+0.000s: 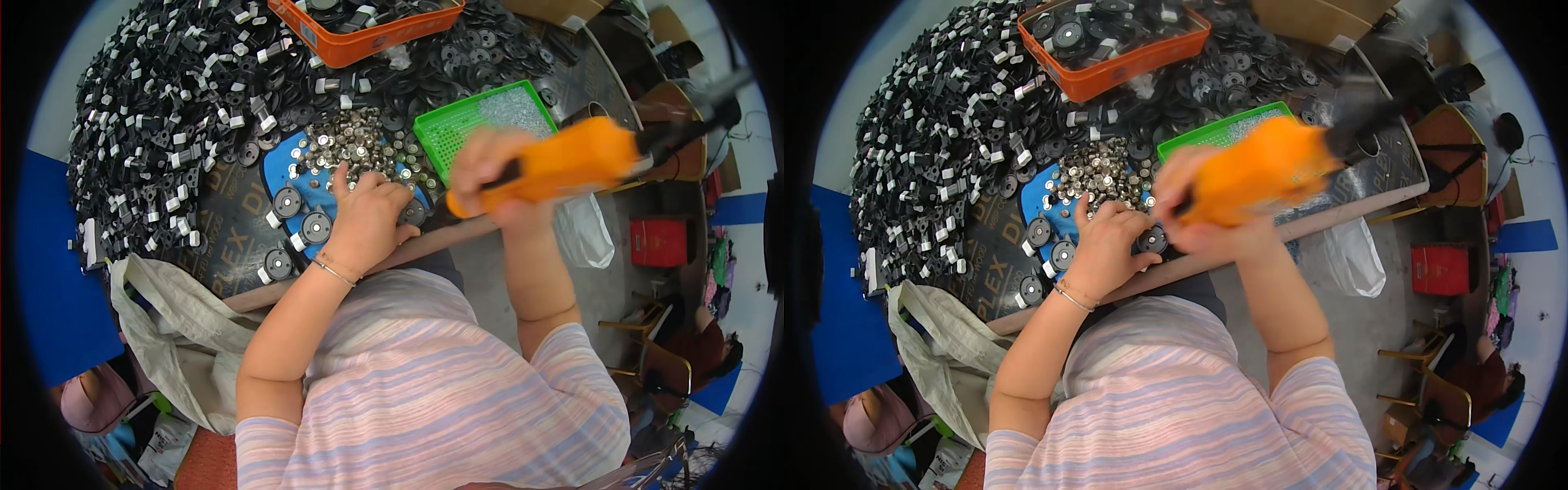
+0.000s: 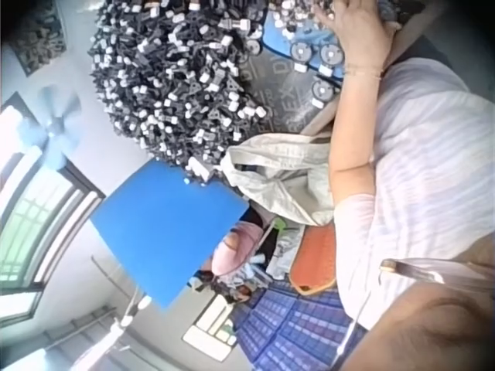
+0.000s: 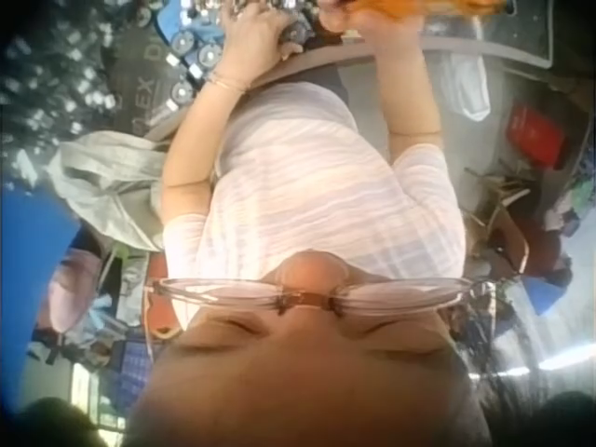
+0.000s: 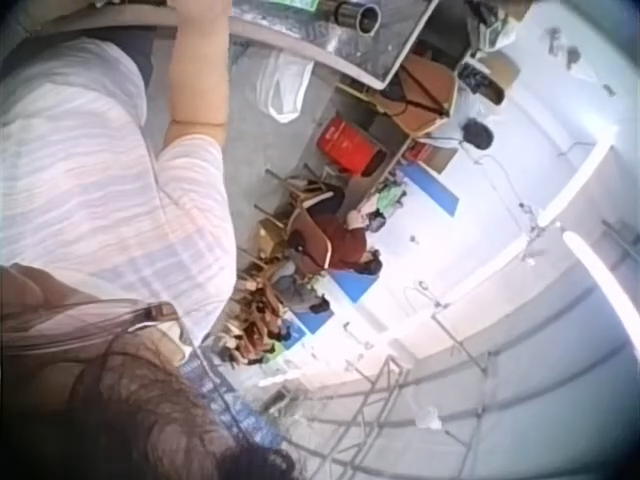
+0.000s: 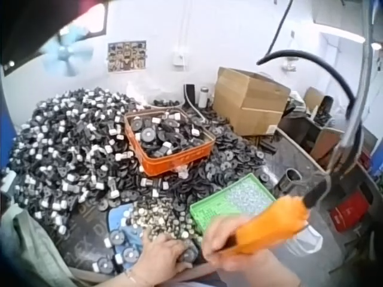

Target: The recorder is assembling small electronic components at a workbench, using an electric screwdriver to attach metal plates to plastic bases.

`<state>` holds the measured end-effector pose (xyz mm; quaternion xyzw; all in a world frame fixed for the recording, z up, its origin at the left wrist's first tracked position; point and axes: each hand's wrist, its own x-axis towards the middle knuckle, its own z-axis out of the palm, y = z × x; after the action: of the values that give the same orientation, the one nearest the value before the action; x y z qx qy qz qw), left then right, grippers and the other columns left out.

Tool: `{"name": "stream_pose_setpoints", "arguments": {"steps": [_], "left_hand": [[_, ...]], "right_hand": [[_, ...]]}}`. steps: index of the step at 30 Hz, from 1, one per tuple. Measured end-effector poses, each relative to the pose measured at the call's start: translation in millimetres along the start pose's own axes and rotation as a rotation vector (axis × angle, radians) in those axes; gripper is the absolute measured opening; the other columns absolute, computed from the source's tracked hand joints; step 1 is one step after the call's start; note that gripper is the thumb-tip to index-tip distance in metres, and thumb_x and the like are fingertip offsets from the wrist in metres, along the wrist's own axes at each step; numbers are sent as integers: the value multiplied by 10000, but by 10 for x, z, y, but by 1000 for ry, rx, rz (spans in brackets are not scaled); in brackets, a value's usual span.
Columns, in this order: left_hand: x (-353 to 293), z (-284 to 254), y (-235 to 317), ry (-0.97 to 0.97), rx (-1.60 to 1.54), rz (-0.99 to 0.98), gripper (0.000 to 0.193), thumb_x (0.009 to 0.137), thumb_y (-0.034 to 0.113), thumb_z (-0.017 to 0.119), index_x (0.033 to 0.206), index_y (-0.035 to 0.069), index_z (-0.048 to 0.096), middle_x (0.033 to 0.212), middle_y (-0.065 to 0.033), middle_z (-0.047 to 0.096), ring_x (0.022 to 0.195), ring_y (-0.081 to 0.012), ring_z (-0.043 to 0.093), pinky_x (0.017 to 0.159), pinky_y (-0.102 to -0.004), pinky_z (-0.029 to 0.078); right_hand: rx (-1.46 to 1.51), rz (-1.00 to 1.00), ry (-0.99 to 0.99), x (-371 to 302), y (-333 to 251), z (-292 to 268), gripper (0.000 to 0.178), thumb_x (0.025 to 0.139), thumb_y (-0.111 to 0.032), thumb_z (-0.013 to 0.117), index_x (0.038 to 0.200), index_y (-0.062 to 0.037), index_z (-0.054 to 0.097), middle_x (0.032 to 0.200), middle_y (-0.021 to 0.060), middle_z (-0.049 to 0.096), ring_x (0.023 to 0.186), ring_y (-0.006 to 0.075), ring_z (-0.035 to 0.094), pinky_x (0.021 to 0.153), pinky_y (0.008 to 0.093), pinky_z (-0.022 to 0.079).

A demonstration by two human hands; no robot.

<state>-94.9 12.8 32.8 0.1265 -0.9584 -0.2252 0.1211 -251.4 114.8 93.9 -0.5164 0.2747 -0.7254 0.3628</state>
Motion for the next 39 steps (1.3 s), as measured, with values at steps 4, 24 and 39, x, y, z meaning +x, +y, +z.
{"name": "stream_pose_setpoints", "arguments": {"steps": [4,24,39], "left_hand": [[-7,-12,104,138,79,-53,396,645,310,769,962,107,644,896,-16,613,988,-200,532,1046,-561,174],[-83,-92,103,28,62,-107,466,644,314,779,1063,152,654,876,-17,589,963,-214,522,1025,-572,186],[-79,-84,64,-49,44,-133,453,619,246,796,1043,177,654,901,-2,613,1003,-207,533,1036,-561,189]], "right_hand": [[-91,-121,297,-50,-210,-209,260,773,-87,686,970,-21,531,893,113,538,666,149,536,610,265,450],[-367,-128,515,-337,60,-409,252,735,62,662,949,-10,551,899,86,566,820,162,570,736,271,467],[-293,-81,476,-297,18,-411,214,748,77,637,925,3,541,868,83,556,685,126,559,598,246,477]]}}
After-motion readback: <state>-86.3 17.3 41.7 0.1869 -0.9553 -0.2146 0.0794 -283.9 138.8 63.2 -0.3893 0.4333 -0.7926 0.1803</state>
